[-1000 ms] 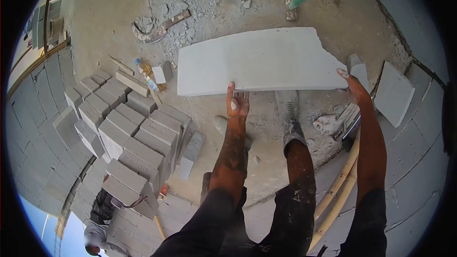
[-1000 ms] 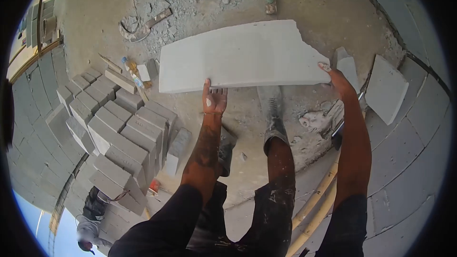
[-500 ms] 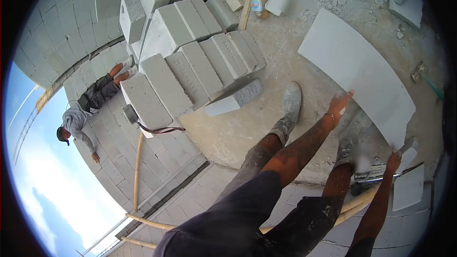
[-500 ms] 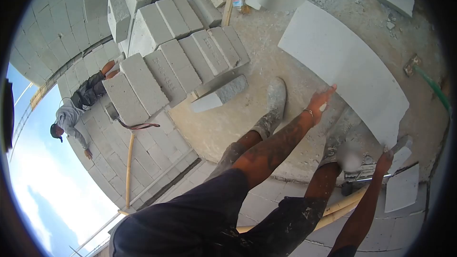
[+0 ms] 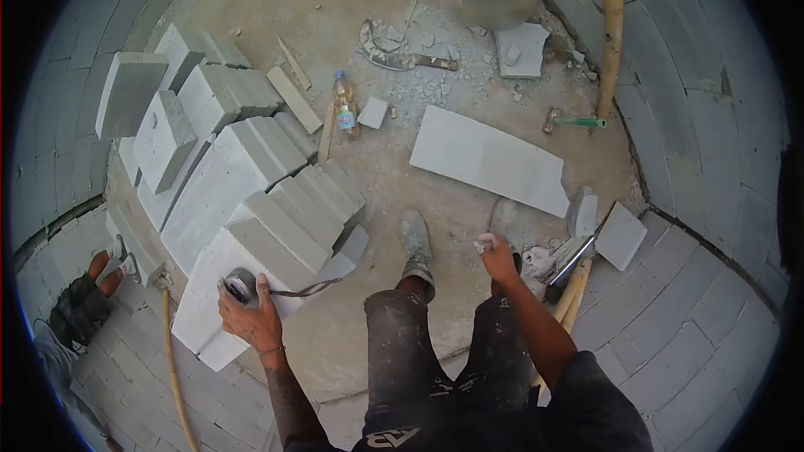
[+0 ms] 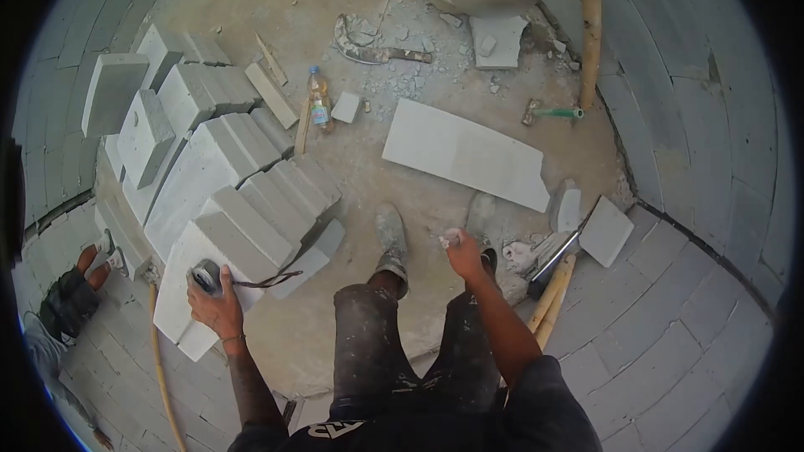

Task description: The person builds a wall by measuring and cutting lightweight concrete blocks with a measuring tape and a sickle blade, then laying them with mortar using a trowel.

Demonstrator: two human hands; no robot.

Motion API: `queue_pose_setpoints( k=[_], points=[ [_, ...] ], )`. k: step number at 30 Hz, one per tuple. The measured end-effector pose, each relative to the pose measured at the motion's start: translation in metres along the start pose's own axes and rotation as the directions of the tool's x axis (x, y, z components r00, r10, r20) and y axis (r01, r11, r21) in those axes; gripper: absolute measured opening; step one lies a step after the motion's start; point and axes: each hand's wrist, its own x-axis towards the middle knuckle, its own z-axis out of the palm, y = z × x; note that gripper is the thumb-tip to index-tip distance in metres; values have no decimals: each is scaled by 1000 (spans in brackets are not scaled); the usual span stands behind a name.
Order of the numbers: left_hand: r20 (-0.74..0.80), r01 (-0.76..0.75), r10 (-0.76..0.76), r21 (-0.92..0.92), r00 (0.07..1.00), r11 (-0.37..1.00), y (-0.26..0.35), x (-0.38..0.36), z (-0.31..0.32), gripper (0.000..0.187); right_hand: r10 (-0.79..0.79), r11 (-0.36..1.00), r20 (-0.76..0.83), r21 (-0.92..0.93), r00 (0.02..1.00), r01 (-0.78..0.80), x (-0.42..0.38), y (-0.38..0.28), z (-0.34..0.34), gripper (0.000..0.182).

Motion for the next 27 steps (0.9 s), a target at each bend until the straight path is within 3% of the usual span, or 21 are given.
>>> queue_pose_setpoints(
  k=[1, 3, 6, 7, 8, 9, 10, 11, 12, 13, 14, 15, 16, 17, 19, 20, 22, 23, 24, 26, 27],
  points=[
    [-48, -4, -4, -159, 999, 987, -5, 0, 11, 66, -16, 999, 20, 46, 1000, 15, -5, -10, 12, 27],
    [-144, -87, 79, -51, 986, 995, -9, -2, 16, 59, -7, 991, 4, 134, 1000, 7, -21, -23, 28, 29],
    [-232, -205, 182, -76, 956, 976, -2, -14, -1, 53, 30, 999, 53, 28, 998, -32, -60, -49, 11, 33],
    [-216, -297, 241, -286, 946, 911, 16, -27, -29, 52, 43, 995, 89, 84, 995, -51, -75, -41, 4, 34],
    [-78, -274, 263, -244, 962, 930, 43, -47, -71, 59, 36, 987, 149, 149, 988, -58, -82, -42, -1, 34],
    [-340, -527, 426, -310, 839, 791, 39, -72, -60, 52, 101, 954, 221, 254, 970, -157, -90, -53, -13, 37],
    [-141, -668, 676, -388, 724, 635, 27, -92, -71, 61, 133, 897, 323, 363, 937, -252, -110, -69, -22, 39],
    [-36, -591, 682, -535, 730, 604, 71, -110, -147, 66, 109, 810, 412, 490, 905, -321, -124, -90, -35, 49],
    [-307, -631, 697, -729, 648, 265, 72, -136, -131, 68, 62, 709, 499, 588, 865, -390, -139, -110, -47, 59],
    [-287, -628, 817, -770, 501, 115, 85, -143, -170, 71, 19, 706, 454, 625, 891, -334, -150, -127, -58, 59],
    [-356, -563, 864, -820, 355, -106, 91, -148, -175, 72, -215, 424, 528, 808, 821, -409, -157, -142, -69, 64],
    [-352, -498, 902, -846, 250, -192, 96, -154, -181, 75, -474, 114, 506, 847, 721, -519, -165, -160, -79, 69],
    [-350, -424, 926, -867, 140, -264, 101, -158, -187, 77, -509, 117, 461, 874, 727, -472, -173, -181, -95, 69],
    [-393, -451, 913, -838, 109, -308, 105, -157, -192, 77, -455, 51, 354, 927, 817, -373, -182, -202, -117, 69],
    [-101, -90, 994, -991, -33, -103, 104, -154, -196, 78, -298, 24, 183, 983, 937, -184, -192, -220, -142, 59],
    [-123, -112, 991, -985, -44, -128, 103, -153, -192, 78, -321, 19, 157, 987, 934, -160, -191, -215, -148, 59],
    [84, 287, 991, -952, -104, 110, 98, -144, -166, 76, 4, 11, -96, 995, 995, 96, -189, -197, -148, 42],
    [244, 95, 957, -961, -155, 261, 101, -127, -138, 69, -16, 1, -104, 995, 994, 104, -195, -199, -151, 42],
    [237, 77, 960, -965, -151, 250, 108, -129, -152, 69, 52, -42, -179, 983, 982, 181, -200, -199, -154, 34],
    [-20, 756, 982, -641, -189, 133, 126, -145, -181, 68, 122, -83, -252, 961, 960, 263, -206, -193, -161, 26],
    [-39, 837, 976, -523, -214, 162, 127, -150, -192, 71, 103, -150, -306, 936, 946, 319, -202, -185, -162, 24]
  ],
)
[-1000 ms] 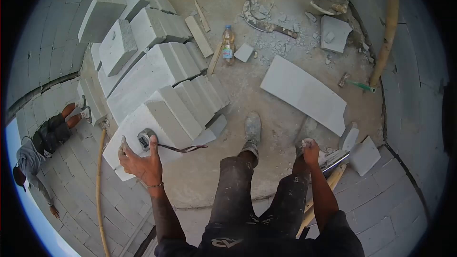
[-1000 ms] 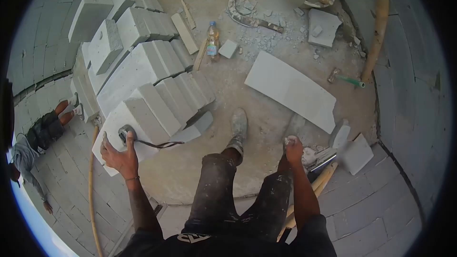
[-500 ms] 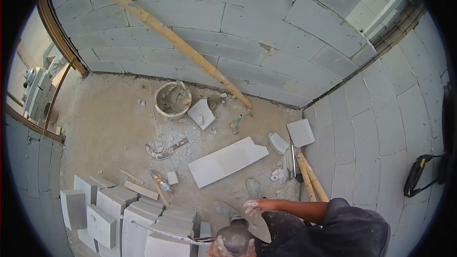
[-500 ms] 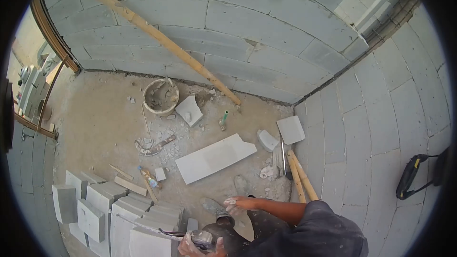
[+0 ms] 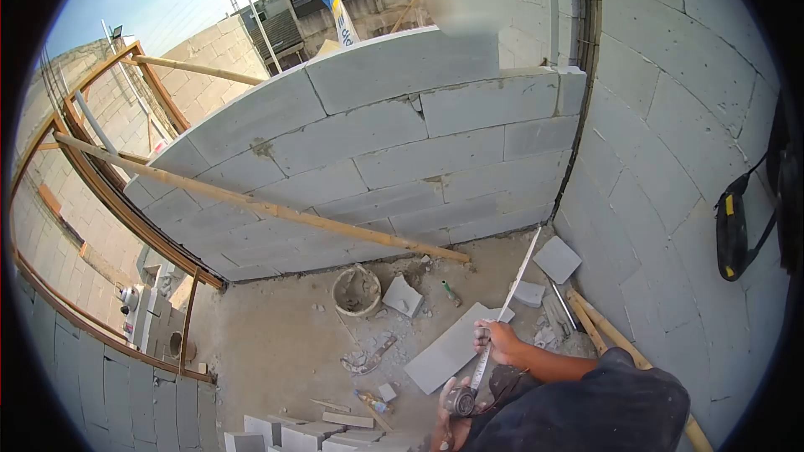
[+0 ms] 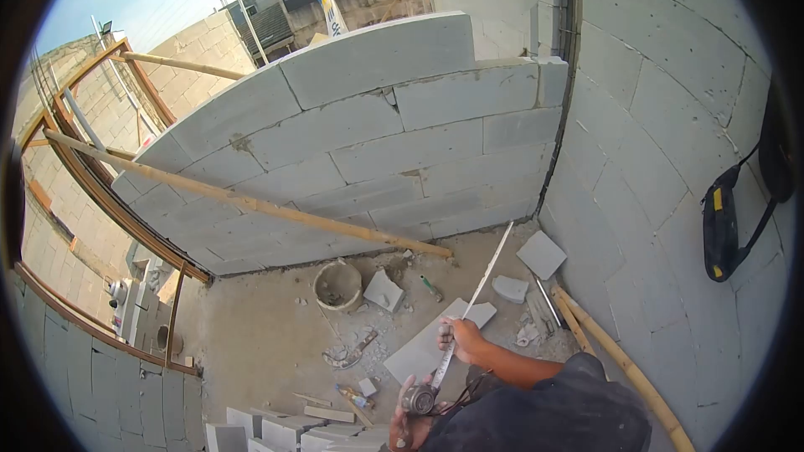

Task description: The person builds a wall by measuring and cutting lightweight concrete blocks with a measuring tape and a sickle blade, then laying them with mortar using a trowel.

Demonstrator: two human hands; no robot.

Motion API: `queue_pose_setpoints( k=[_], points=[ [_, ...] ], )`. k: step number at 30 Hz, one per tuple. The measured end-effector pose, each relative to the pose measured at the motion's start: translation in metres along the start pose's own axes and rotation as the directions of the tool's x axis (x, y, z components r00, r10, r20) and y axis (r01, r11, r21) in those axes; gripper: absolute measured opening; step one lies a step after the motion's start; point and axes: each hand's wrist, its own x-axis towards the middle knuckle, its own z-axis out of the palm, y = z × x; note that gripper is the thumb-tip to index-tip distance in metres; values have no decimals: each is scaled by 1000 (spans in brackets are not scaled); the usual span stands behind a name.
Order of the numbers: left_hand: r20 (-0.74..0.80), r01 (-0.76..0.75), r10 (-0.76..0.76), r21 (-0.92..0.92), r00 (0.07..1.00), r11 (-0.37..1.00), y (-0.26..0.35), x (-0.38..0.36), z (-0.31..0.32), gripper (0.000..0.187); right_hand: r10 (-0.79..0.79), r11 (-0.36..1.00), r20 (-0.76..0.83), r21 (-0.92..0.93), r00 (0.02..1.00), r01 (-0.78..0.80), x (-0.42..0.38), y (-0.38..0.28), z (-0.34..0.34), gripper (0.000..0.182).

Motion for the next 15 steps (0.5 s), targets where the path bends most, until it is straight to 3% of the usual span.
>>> queue_pose_setpoints(
  k=[1, 3, 4, 5, 7, 9, 13, 15],
  points=[
    [0, -3, 3, 3, 1000, 1000, -1, 1, -4, 71, -52, 996, 22, 71, 998, 50, 1, -4, -6, 21],
    [-173, 384, -401, -123, 900, 915, -4, 11, -25, 66, -112, 994, 10, -18, 994, 112, -3, -15, 4, 22],
    [-213, 444, -450, -78, 867, 893, -8, 19, -30, 62, -173, 980, -1, -106, 985, 171, -3, -20, 9, 22],
    [-232, 430, -438, -88, 869, 899, -9, 20, -33, 62, -149, 982, 7, -112, 989, 149, -6, -24, 11, 22],
    [-290, 516, -448, 228, 845, 826, -12, 35, -28, 57, -305, 907, 139, -258, 942, 332, -2, -49, 22, 21],
    [-304, 475, -407, 201, 861, 857, -10, 50, -22, 50, -443, 833, 142, -300, 885, 465, -6, -82, 35, 20],
    [-285, 436, -350, 340, 892, 834, 8, 74, -11, 37, -585, 755, 189, -231, 789, 614, 11, -160, 31, 25],
    [-269, 445, -355, 579, 895, 683, 13, 78, -16, 38, -619, 708, 171, -302, 767, 639, 13, -200, 31, 27]
  ],
)
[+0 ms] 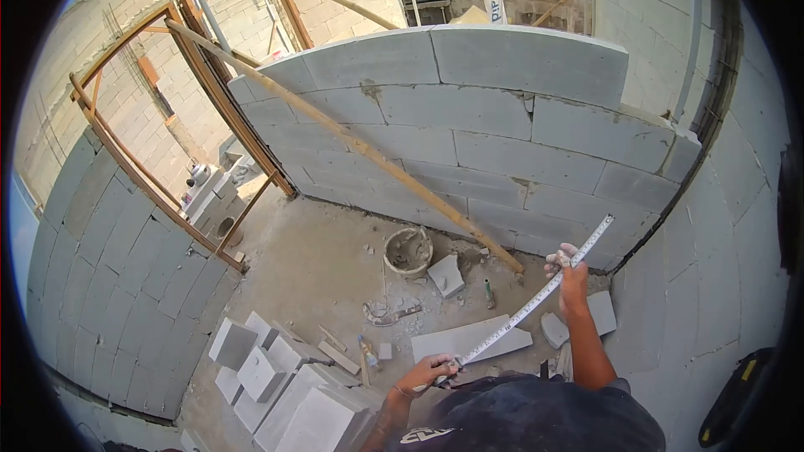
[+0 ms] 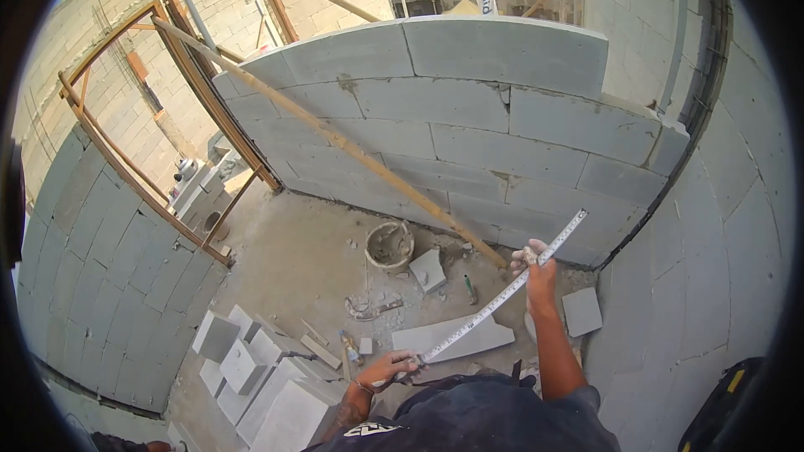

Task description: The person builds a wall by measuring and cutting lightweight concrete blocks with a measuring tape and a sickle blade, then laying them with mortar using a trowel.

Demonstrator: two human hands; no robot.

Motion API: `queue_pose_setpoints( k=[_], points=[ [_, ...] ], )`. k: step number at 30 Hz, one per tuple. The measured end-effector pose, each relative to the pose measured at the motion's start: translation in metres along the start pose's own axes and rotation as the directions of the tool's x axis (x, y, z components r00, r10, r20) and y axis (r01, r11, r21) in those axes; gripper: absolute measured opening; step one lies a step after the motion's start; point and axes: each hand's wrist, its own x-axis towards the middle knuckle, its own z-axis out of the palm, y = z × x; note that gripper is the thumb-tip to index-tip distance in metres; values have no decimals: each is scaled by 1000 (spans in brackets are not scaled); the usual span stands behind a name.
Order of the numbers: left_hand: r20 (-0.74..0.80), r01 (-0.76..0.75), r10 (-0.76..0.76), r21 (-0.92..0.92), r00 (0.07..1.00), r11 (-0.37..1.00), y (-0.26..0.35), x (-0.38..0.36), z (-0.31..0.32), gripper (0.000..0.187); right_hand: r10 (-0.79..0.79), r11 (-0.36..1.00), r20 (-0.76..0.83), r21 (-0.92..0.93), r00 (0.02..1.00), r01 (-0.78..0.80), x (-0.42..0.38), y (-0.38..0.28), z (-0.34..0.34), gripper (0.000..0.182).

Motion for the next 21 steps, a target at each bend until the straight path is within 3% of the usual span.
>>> queue_pose_setpoints(
  k=[2, 4, 6, 8, 10, 12, 13, 14, 15, 16, 17, 18, 19, 20, 21],
  points=[
    [-127, -36, 31, -35, 991, 999, 1, 0, -6, 40, -180, 981, -68, -88, 981, 174, 29, -4, -20, 29],
    [-196, -82, 169, 389, 966, 918, -4, -1, -18, 43, -304, 949, -289, -177, 908, 261, 64, 15, -48, 25],
    [-266, -70, 179, 374, 947, 925, -3, -6, -22, 41, 9, 983, -167, -180, 986, -40, 73, 15, -81, 19],
    [-230, 14, 67, 333, 971, 943, -10, -5, -30, 37, 135, 989, -167, -45, 977, -144, 67, 35, -86, 14],
    [-252, 8, 103, 406, 962, 914, -34, -1, -42, 34, 327, 945, -172, 51, 929, -323, 65, 69, -109, 13],
    [-336, 217, -94, 349, 937, 912, -34, 5, -56, 34, 400, 909, -240, -20, 884, -417, 61, 115, -133, 24],
    [-323, 216, -83, 403, 943, 889, -50, 13, -71, 30, 337, 919, -356, -74, 871, -386, 48, 124, -118, 40],
    [-317, 208, -60, 457, 946, 864, -73, 27, -89, 27, 341, 903, -290, -165, 894, -398, 43, 135, -111, 51],
    [-313, 208, -62, 461, 948, 863, -95, 43, -107, 29, 374, 897, -172, -184, 911, -403, 51, 177, -137, 50],
    [-317, 219, -70, 464, 946, 858, -120, 59, -130, 31, 489, 808, -63, -344, 870, -479, 63, 220, -161, 43],
    [-362, 229, -55, 456, 931, 860, -153, 81, -158, 31, 554, 715, 54, -543, 831, -441, 71, 273, -192, 29],
    [-308, 219, -79, 450, 948, 866, -191, 107, -187, 31, 578, 548, 147, -799, 803, -248, 83, 326, -218, 21],
    [-239, 214, -115, 446, 964, 869, -228, 133, -219, 31, 617, 333, 211, -943, 758, -9, 84, 374, -235, 21],
    [-253, 215, -102, 472, 962, 855, -267, 161, -250, 30, 636, 336, 216, -942, 741, -14, 77, 417, -249, 21],
    [-253, 186, -83, 415, 964, 891, -311, 192, -284, 27, 601, 256, 364, -931, 711, 260, 74, 459, -255, 21]
  ],
)
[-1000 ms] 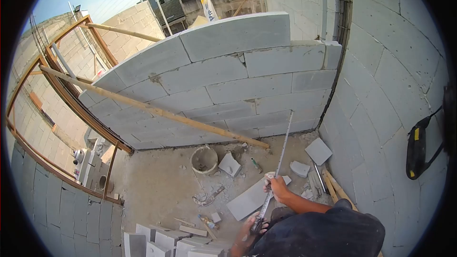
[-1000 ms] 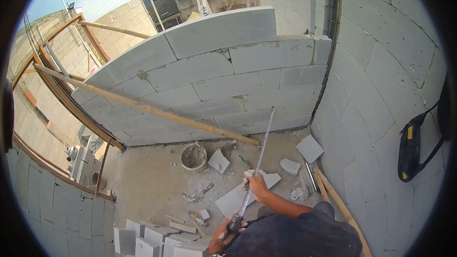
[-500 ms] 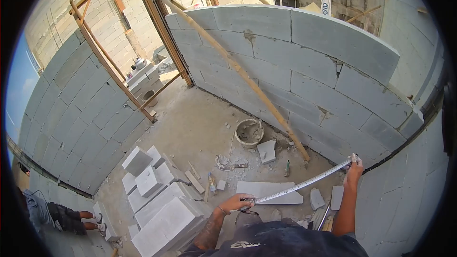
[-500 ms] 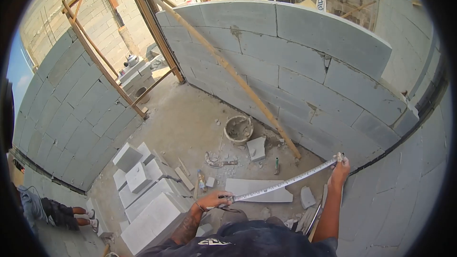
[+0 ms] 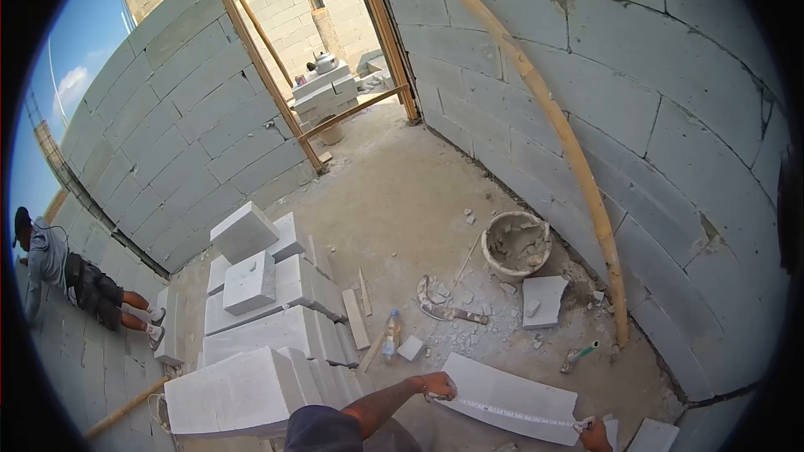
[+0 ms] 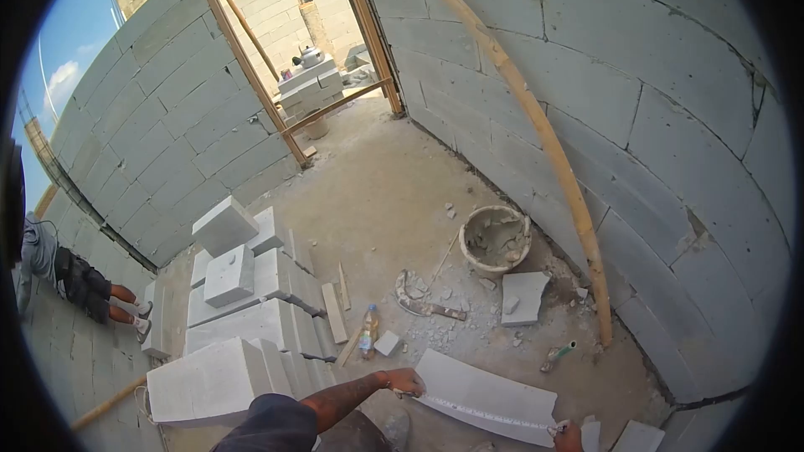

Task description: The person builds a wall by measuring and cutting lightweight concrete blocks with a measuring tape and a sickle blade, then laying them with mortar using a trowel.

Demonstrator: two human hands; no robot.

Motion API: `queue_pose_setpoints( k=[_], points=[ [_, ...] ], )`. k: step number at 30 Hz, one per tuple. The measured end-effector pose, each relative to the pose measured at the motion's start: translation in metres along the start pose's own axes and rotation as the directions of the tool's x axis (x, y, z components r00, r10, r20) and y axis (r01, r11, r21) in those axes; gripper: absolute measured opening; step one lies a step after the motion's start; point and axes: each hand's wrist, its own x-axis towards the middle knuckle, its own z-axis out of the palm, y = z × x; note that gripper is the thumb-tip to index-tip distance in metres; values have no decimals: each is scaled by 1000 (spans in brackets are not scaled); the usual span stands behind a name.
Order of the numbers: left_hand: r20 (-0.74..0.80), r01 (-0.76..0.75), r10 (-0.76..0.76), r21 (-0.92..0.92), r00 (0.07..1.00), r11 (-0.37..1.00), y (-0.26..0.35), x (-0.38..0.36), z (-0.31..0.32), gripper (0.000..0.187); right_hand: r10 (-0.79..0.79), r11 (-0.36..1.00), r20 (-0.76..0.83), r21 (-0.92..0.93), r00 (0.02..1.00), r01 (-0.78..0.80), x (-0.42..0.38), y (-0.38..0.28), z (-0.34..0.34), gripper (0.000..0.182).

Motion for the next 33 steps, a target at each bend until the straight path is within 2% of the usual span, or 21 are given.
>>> queue_pose_setpoints(
  k=[1, 2, 3, 4, 6, 7, 8, 10, 11, 12, 14, 15, 16, 17, 19, 22, 23, 25, 29, 31, 33],
  points=[
    [-35, -51, 55, 98, 998, 994, -3, 23, -11, 24, -168, 956, 43, -238, 985, 173, 23, 13, 34, 21],
    [-52, -4, 9, 107, 999, 994, -13, 49, -20, 23, -487, 772, 197, -358, 851, 525, 56, 38, 65, 28],
    [-68, 24, -12, 181, 998, 983, -13, 67, -30, 23, -510, 758, 230, -336, 829, 559, 79, 50, 93, 28],
    [-62, 29, -13, 260, 998, 965, -29, 93, -39, 24, -484, 757, 229, -374, 845, 535, 98, 38, 103, 25],
    [-111, 51, -26, 226, 993, 973, -53, 124, -50, 20, -467, 755, 211, -410, 859, 511, 122, 12, 114, 23],
    [-125, 53, -24, 238, 992, 970, -60, 128, -56, 20, -428, 753, 201, -460, 881, 471, 129, -3, 115, 26],
    [-133, 19, 26, 328, 991, 944, -63, 130, -60, 20, -385, 745, 194, -513, 903, 427, 134, -17, 116, 31],
    [-144, -30, 99, 417, 985, 908, -79, 132, -66, 22, -544, 580, 262, -570, 797, 583, 138, -30, 121, 26],
    [-130, -53, 117, 414, 985, 909, -93, 134, -67, 24, -513, 635, 203, -564, 834, 528, 146, -20, 136, 32],
    [-142, -58, 123, 393, 982, 918, -110, 137, -70, 26, -561, 654, 93, -559, 822, 510, 150, -13, 147, 29],
    [-131, -6, 65, 409, 989, 913, -113, 126, -68, 29, -660, 643, -12, -527, 751, 556, 141, -25, 152, 23],
    [-105, 143, -116, 312, 988, 939, -116, 128, -68, 27, -682, 602, 21, -551, 731, 578, 131, -36, 149, 24],
    [-63, 62, -40, 392, 997, 918, -117, 126, -70, 26, -754, 530, 27, -566, 656, 632, 131, -36, 151, 29],
    [-92, 30, 6, 389, 996, 921, -122, 125, -73, 27, -762, 533, 17, -551, 647, 642, 130, -36, 154, 34],
    [-156, 2, 75, 446, 985, 895, -106, 113, -77, 27, -800, 478, -32, -637, 599, 604, 134, -39, 155, 34],
    [-168, 108, -39, 424, 985, 899, -100, 116, -83, 29, -739, 597, -91, -548, 668, 586, 141, -51, 149, 30],
    [-153, 101, -39, 424, 987, 900, -101, 120, -83, 29, -729, 605, -91, -549, 678, 577, 146, -51, 148, 30],
    [-137, 58, 10, 479, 990, 876, -106, 125, -86, 30, -769, 598, -187, -550, 611, 584, 155, -49, 155, 27],
    [-136, 56, 16, 507, 991, 860, -118, 132, -110, 31, -744, 638, -296, -583, 600, 504, 163, -43, 182, 24],
    [-135, 56, 10, 479, 991, 876, -123, 128, -124, 30, -690, 693, -393, -601, 608, 398, 160, -42, 194, 21],
    [-204, 116, -4, 541, 979, 833, -128, 124, -135, 30, -652, 735, -455, -576, 606, 359, 156, -45, 203, 20]
  ],
)
